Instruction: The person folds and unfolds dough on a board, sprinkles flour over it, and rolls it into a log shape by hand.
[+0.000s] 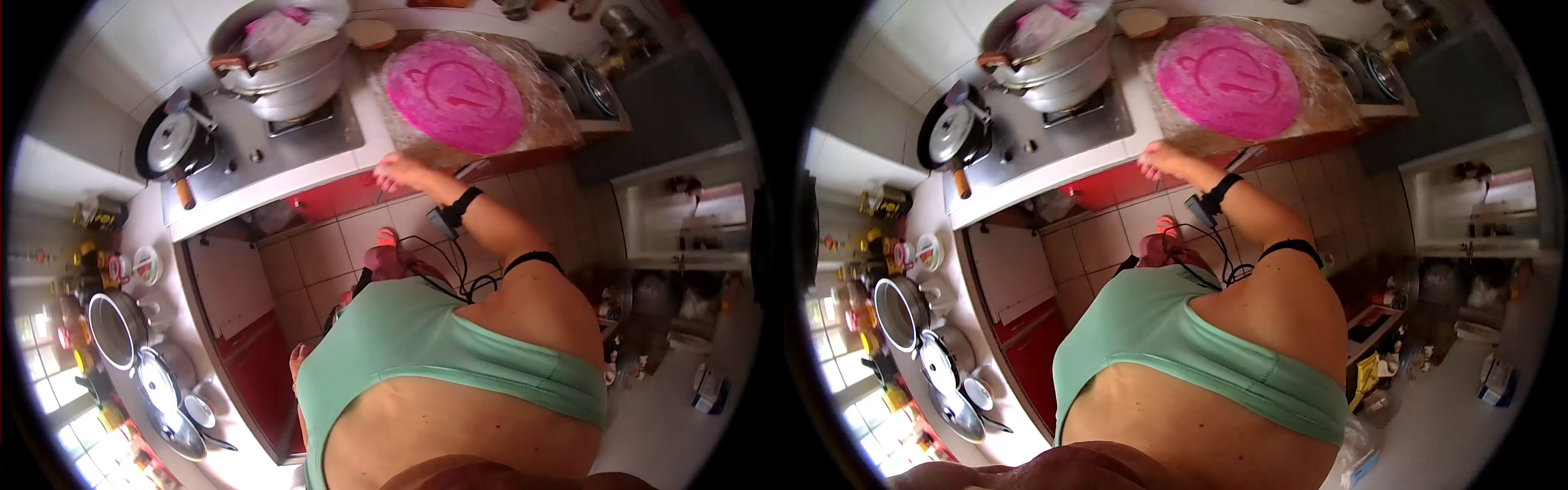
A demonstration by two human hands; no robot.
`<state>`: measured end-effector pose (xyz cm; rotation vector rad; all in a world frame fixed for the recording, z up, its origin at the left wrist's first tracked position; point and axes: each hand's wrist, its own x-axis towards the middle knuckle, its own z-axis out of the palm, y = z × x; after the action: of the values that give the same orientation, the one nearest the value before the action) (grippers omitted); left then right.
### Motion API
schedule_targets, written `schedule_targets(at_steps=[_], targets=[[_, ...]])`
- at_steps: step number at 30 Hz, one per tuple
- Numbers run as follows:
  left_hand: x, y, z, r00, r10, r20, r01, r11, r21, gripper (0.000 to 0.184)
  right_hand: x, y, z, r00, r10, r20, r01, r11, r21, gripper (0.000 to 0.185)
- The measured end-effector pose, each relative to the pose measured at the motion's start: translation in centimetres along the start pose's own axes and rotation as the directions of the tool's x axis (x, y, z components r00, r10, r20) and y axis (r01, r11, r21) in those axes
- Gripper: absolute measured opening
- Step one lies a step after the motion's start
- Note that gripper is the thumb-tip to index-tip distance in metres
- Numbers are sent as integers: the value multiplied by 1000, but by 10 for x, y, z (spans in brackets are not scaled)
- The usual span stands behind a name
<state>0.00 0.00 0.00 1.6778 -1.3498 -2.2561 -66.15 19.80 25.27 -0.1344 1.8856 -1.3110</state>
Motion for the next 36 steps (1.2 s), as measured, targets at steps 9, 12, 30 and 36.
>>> schedule_targets(at_steps=[9,12,30,36], targets=[[12,58,135,968,251,-11,-239,933,268,29,14,110,-324,492,34,-870,-102,995,-19,36],[27,117,211,935,355,8,-313,812,492,23,29,154,-400,595,145,-791,-104,989,103,39],[0,316,702,72,367,927,-794,-541,276,68,14,110,-396,815,308,-490,50,806,590,33],[9,311,753,7,419,908,-811,-529,251,69,21,81,-402,908,161,-386,204,635,745,22]])
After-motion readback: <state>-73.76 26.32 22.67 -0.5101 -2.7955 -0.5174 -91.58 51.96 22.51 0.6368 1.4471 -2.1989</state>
